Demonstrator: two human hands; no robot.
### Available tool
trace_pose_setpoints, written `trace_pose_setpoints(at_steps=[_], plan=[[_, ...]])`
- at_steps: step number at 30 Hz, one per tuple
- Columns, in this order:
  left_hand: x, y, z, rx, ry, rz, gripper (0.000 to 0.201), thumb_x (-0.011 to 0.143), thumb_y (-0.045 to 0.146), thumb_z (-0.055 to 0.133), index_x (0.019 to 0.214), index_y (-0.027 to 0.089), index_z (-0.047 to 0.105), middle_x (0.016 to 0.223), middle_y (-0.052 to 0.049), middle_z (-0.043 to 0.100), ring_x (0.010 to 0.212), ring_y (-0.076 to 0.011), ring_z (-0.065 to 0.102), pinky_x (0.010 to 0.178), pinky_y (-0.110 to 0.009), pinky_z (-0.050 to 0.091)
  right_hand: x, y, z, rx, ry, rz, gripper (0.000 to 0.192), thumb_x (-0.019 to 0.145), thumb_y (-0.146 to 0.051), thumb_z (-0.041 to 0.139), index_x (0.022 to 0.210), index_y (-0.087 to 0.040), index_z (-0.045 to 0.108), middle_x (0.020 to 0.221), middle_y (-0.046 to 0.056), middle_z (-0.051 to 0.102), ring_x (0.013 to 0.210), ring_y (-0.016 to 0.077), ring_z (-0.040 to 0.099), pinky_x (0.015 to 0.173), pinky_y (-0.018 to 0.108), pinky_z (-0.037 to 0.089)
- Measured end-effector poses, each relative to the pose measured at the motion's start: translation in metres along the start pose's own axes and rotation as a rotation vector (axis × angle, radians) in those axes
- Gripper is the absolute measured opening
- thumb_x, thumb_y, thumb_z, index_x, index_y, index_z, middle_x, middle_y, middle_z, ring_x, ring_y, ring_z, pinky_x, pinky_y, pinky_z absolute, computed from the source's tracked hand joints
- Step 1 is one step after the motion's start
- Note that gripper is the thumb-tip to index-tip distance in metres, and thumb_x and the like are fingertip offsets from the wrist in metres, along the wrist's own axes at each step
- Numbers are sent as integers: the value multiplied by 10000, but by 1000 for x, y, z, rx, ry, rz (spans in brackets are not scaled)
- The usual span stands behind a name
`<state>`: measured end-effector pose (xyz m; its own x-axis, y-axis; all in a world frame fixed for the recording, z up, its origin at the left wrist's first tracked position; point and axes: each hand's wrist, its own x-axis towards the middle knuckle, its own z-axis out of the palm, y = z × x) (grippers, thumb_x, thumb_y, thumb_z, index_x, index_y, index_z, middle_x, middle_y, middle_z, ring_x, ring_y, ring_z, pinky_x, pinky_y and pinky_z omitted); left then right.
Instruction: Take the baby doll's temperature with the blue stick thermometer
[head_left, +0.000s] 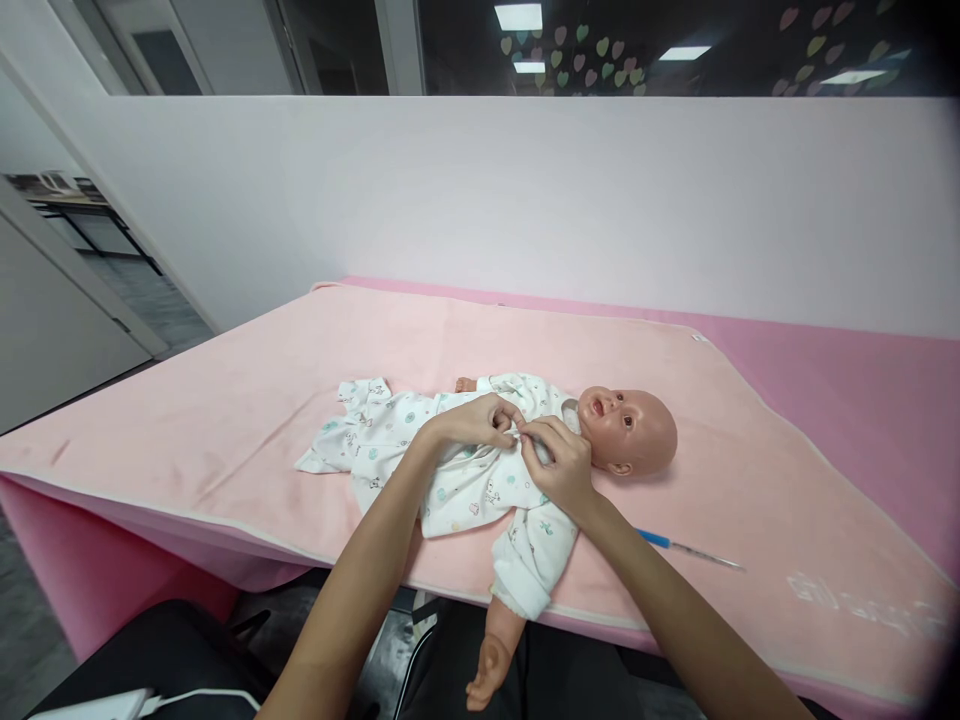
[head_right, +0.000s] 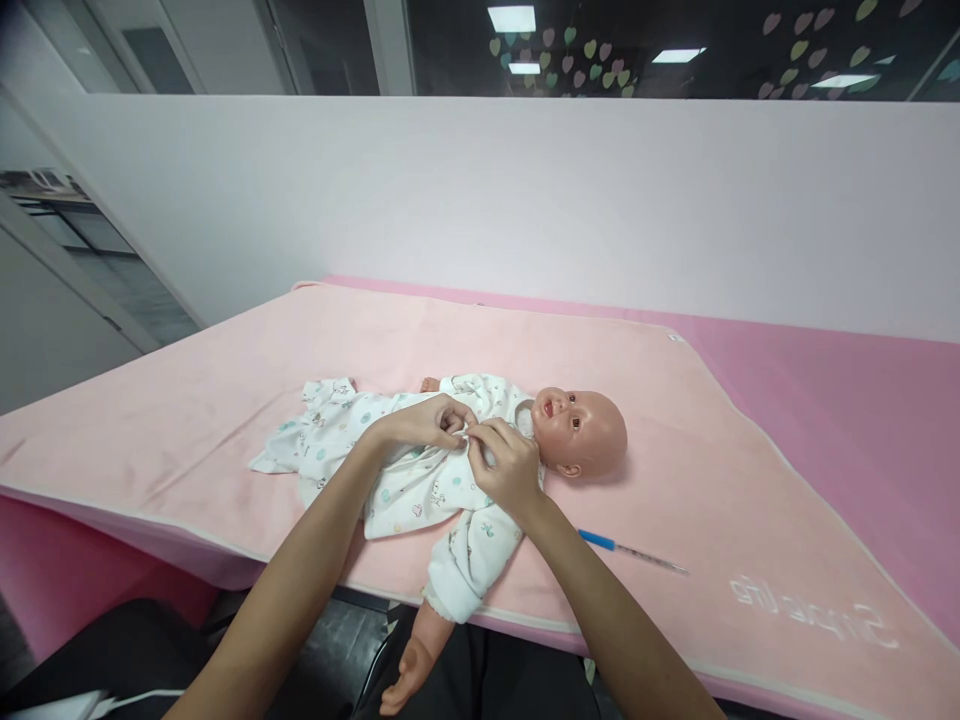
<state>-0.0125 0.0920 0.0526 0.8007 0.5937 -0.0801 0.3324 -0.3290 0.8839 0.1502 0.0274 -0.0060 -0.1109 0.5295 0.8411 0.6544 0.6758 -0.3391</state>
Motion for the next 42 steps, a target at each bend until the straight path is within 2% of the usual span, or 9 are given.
trace_pose_setpoints(at_steps=[6,14,19,30,42], plan=[[0,0,-1,-38,-25,14,215,637,231,617,820,120,616,476,94,271,437,-40,242,419,-175,169,0,-1,-2,36,-3,1,131,808,-126,495,831,-198,601,748,21,627,651,116,581,580,229,433],[0,0,-2,-73,-44,28,225,646,247,617,832,120,616,478,94,266,441,-41,232,422,-180,157,-2,1,0,-39,-22,39,102,796,-133,502,811,-189,585,711,4,614,577,101,533,548,220,382],[0,-1,0,-40,-15,-6,236,636,242,620,842,128,611,484,97,245,440,-42,219,426,-184,161,-2,2,1,-73,-13,35,90,778,-131,516,800,-189,581,720,-5,618,596,100,551,563,214,386],[0,0,4,53,54,6,180,613,192,572,778,131,607,484,90,250,441,-45,226,431,-194,160,-2,2,1,-80,-17,36,101,779,-129,510,804,-190,587,721,0,620,599,104,557,567,216,398],[0,1,3,36,31,8,199,586,182,573,776,131,602,490,86,282,443,-49,248,423,-192,174,-2,1,1,-77,-20,37,101,781,-135,513,806,-191,594,705,-1,615,581,101,543,553,217,388]])
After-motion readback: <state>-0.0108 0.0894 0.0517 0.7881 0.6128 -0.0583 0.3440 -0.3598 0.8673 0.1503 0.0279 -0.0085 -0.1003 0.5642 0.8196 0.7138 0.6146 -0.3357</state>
